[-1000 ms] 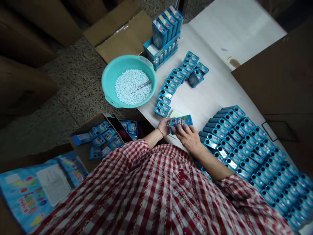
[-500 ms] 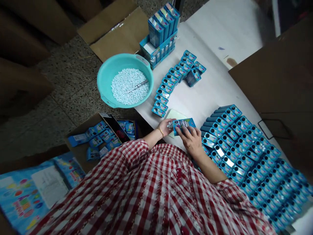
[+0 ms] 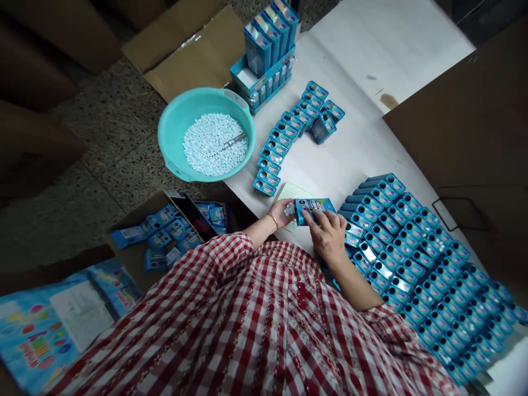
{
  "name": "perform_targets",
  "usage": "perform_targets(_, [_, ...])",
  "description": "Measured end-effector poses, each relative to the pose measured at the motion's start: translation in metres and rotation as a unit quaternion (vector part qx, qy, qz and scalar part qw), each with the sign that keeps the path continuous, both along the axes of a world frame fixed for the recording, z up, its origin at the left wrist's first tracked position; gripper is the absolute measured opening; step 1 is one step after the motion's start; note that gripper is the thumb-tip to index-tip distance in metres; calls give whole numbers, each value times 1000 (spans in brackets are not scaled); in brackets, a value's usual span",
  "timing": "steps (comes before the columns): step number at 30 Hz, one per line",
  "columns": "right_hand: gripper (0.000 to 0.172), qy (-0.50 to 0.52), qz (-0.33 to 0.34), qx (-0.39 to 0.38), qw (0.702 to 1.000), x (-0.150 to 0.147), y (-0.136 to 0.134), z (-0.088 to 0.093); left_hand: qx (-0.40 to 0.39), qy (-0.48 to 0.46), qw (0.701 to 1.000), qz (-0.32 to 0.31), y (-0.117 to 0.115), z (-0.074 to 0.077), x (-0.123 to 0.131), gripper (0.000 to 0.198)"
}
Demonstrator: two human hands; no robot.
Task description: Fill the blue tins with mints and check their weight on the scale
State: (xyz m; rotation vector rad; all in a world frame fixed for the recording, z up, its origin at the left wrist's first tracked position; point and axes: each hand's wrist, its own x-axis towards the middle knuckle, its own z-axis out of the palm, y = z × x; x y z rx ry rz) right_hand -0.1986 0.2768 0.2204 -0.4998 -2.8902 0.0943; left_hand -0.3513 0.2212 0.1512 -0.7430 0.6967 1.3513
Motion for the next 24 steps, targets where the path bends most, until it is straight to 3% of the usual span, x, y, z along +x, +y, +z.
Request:
perform_targets(4, [37, 102, -92, -174, 975, 4, 16, -17, 6, 26, 1000, 17, -9, -7, -7, 19])
perform_targets(8, [29, 199, -181, -383, 884, 4, 23, -57, -11, 47, 998, 27, -34, -11, -19, 19])
perform_targets(11, [34, 212, -218, -482, 822, -5, 18, -85, -33, 66, 997, 35, -52, -12, -26, 19])
perform_targets(16, [40, 221, -233, -520, 791, -22, 8, -107, -64, 83, 994, 36, -74, -13, -31, 20])
perform_targets(24, [38, 226, -210, -507, 805, 7, 2, -108, -107, 78, 990, 53, -106, -12, -30, 19])
